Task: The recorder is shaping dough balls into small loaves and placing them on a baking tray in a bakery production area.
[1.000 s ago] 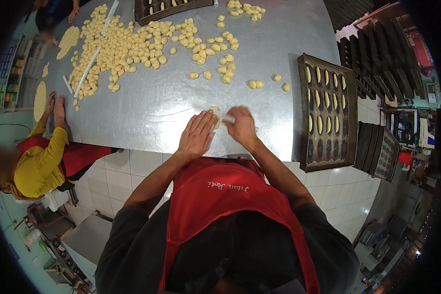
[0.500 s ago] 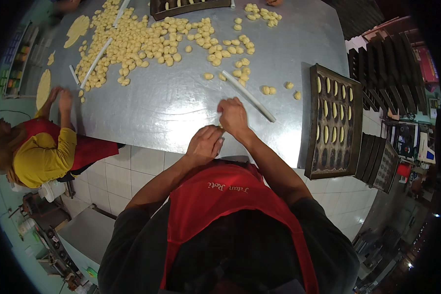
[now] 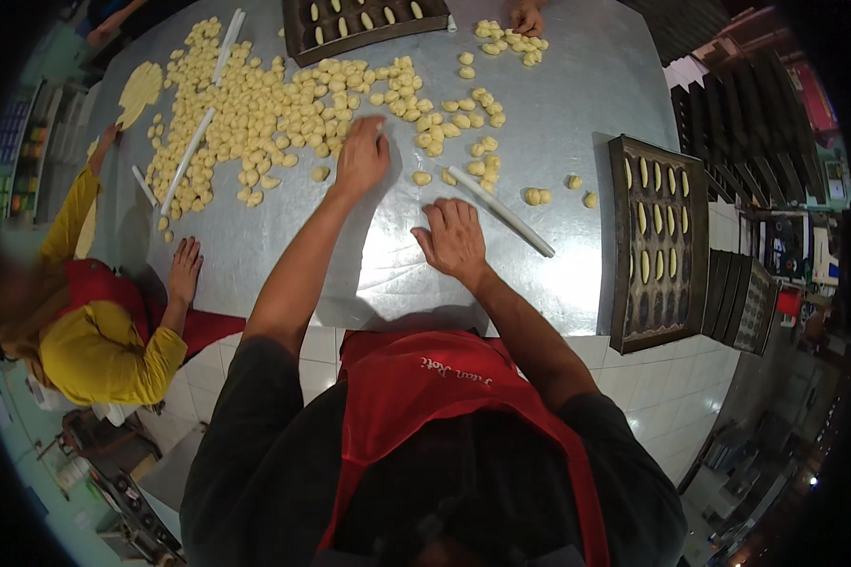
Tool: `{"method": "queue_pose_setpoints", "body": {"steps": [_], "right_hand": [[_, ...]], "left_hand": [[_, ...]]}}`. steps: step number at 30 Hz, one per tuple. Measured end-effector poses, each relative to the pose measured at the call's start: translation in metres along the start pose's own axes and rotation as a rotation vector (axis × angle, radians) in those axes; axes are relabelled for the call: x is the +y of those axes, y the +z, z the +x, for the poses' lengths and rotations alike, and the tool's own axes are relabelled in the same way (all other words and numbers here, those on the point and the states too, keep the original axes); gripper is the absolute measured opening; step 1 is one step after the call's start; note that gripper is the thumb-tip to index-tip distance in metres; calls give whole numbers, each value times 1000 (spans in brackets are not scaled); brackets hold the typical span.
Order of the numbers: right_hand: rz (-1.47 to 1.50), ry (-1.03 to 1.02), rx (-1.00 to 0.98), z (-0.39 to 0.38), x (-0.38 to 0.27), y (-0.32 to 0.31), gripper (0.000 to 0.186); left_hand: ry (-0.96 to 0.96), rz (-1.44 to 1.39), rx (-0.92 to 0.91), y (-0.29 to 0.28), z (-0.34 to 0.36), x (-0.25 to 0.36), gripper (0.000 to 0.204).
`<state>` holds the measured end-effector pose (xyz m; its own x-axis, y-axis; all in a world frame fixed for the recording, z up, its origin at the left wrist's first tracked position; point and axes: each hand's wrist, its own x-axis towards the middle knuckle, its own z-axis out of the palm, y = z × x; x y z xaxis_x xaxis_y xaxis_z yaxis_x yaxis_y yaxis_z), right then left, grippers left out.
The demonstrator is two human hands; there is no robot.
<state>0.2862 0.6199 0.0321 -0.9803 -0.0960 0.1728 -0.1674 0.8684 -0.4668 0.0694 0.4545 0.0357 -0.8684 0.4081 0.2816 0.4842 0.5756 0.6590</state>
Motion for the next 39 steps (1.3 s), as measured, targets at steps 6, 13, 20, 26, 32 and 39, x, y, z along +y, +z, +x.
{"method": "queue_pose_setpoints", "body": {"steps": [6,13,20,26,32,39], "right_hand": [[242,-15,-20,-77,-14,-45,48],[197,204,248,-119,33,-76,23],[305,780,838,-197,198,-264,37],[-94,724,1052,-297,369,-326,33],[-341,859,677,-221,286,-254,37],[228,205,304,-61,105,-69,51]], "left_hand": [[-77,251,-34,21,84,-71,32],[-67,-206,54,2,-8,-17,32],[-469,-428,-145,-24,-168,37,17],[-522,-535,-92,-10,-220,68,11],[-752,-453,26,16,-246,82,23],[-191,-5,-120,67,-196,169,41]]}}
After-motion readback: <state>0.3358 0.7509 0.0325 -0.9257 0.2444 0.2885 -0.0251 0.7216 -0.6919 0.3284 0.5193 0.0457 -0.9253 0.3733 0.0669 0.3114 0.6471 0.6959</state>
